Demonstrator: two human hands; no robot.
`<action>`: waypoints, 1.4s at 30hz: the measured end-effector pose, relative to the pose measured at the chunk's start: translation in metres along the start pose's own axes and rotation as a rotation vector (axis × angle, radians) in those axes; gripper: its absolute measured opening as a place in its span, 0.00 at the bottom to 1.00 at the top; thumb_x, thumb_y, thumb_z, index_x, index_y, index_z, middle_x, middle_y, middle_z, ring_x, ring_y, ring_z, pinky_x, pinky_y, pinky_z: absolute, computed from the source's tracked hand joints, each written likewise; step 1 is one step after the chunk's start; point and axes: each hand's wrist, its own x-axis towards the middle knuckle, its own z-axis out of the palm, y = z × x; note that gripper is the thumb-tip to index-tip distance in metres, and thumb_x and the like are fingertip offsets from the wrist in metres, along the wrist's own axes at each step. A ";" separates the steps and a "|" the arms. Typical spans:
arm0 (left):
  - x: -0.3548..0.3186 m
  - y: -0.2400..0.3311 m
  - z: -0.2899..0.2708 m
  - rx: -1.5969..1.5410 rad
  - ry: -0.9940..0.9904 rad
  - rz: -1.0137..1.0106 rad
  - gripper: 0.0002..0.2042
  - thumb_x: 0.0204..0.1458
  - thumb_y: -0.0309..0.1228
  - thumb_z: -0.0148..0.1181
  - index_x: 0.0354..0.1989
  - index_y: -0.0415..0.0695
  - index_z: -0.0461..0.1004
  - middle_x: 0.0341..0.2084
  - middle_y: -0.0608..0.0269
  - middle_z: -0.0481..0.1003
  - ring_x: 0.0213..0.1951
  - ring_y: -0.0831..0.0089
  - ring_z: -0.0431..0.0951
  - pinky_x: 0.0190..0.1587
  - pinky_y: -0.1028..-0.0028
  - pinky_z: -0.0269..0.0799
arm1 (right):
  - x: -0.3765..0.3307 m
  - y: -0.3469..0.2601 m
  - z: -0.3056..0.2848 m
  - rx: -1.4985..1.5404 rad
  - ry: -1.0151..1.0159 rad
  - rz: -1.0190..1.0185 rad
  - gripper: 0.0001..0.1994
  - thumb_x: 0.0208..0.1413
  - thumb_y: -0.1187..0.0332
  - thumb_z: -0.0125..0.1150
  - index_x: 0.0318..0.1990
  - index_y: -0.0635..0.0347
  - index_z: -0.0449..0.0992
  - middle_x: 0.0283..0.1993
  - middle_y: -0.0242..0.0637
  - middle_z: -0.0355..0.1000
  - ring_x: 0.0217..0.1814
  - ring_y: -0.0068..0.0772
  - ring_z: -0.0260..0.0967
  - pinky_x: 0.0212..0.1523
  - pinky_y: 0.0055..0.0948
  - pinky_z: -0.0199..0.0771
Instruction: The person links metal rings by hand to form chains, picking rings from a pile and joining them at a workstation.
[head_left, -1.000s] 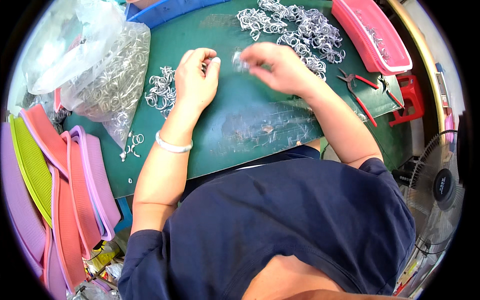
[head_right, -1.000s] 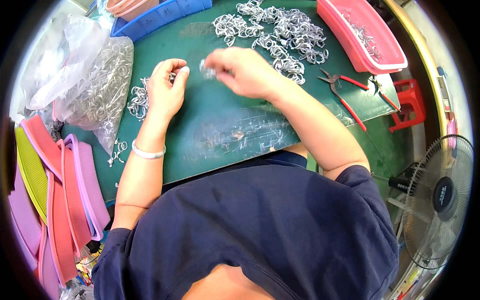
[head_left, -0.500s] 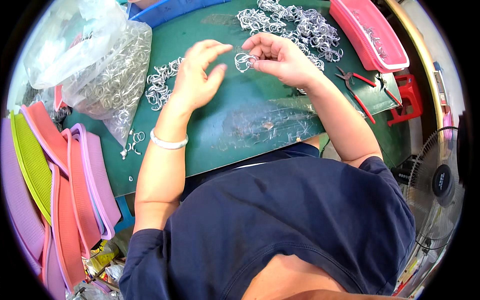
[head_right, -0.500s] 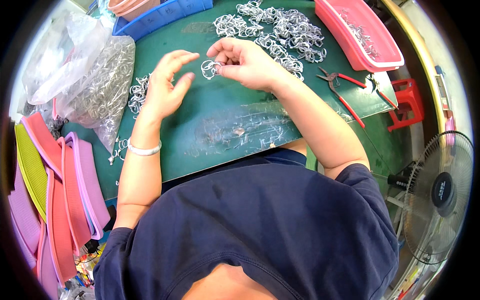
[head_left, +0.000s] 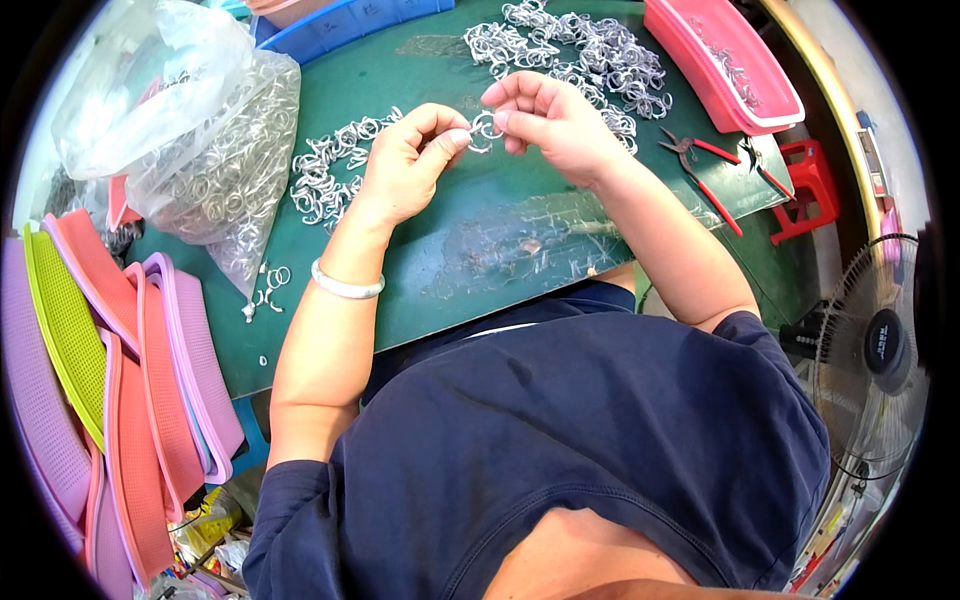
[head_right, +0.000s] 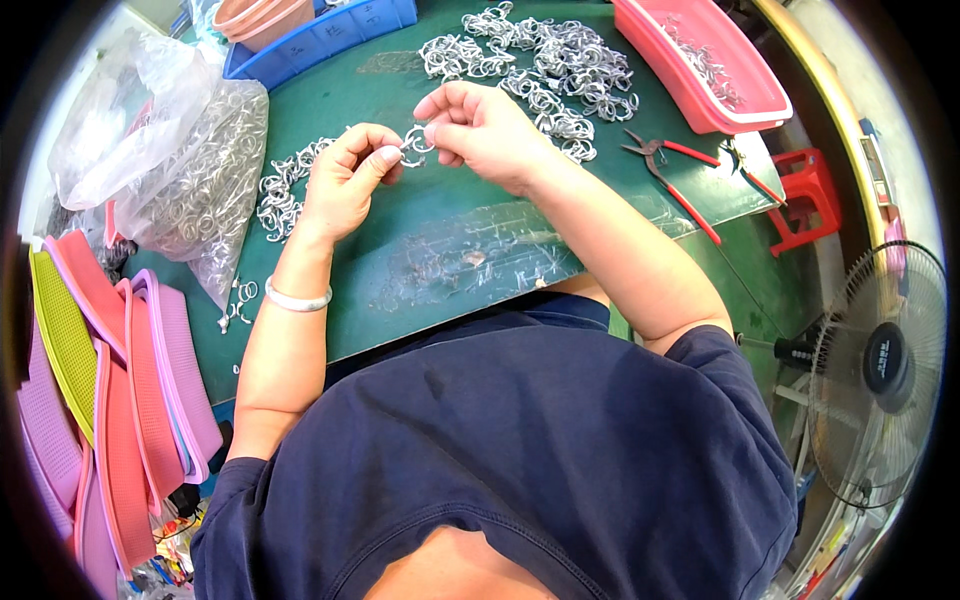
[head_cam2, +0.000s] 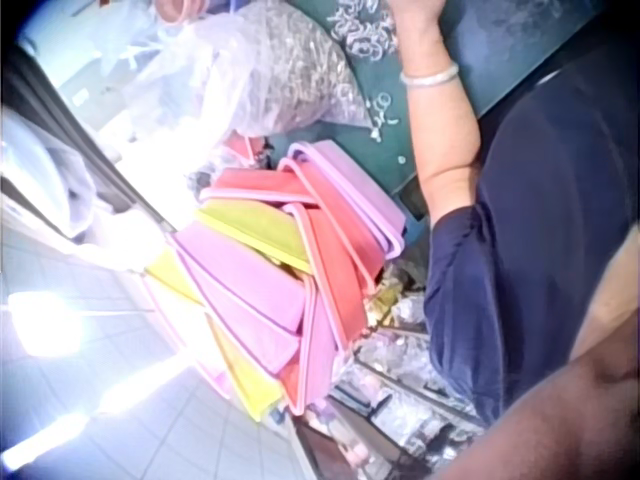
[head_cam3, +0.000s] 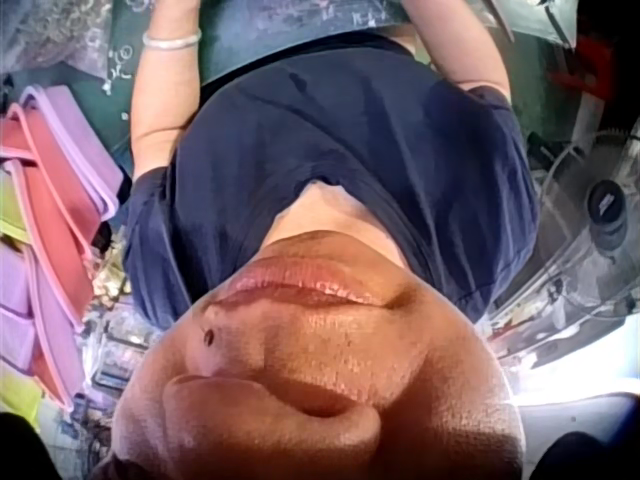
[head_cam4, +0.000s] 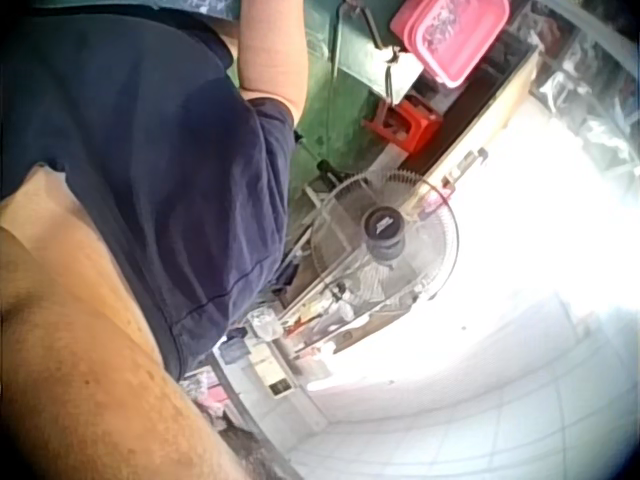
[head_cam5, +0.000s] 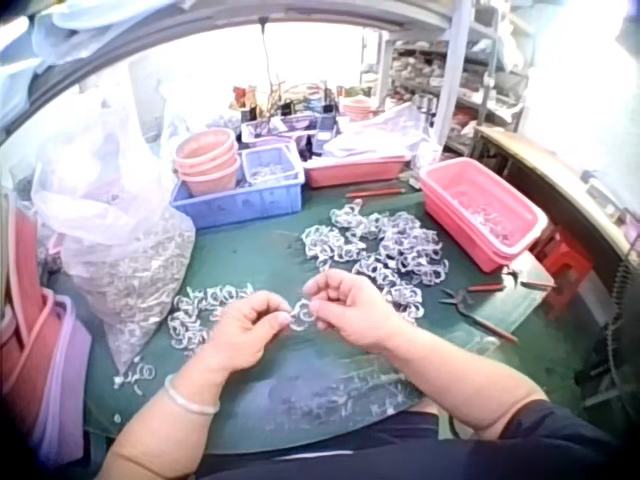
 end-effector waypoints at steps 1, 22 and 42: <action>0.001 -0.001 0.001 0.039 0.007 0.037 0.05 0.52 0.27 0.52 0.35 0.39 0.70 0.27 0.66 0.71 0.30 0.79 0.71 0.32 0.79 0.69 | 0.000 -0.002 0.000 0.023 0.000 0.007 0.10 0.50 0.74 0.53 0.41 0.64 0.68 0.29 0.28 0.67 0.27 0.16 0.63 0.30 0.16 0.65; -0.002 0.008 0.011 -0.543 0.020 -0.084 0.15 0.50 0.22 0.50 0.48 0.39 0.63 0.33 0.63 0.71 0.33 0.79 0.71 0.36 0.81 0.69 | 0.005 0.001 0.006 -0.104 0.023 -0.087 0.07 0.52 0.77 0.48 0.39 0.64 0.69 0.32 0.28 0.68 0.28 0.16 0.61 0.32 0.16 0.64; 0.001 -0.001 0.007 -0.672 0.075 -0.286 0.09 0.56 0.26 0.44 0.43 0.38 0.67 0.29 0.62 0.72 0.25 0.80 0.69 0.27 0.82 0.66 | 0.005 -0.001 0.010 0.097 0.057 0.129 0.06 0.49 0.76 0.51 0.36 0.63 0.70 0.26 0.28 0.67 0.22 0.15 0.61 0.23 0.15 0.63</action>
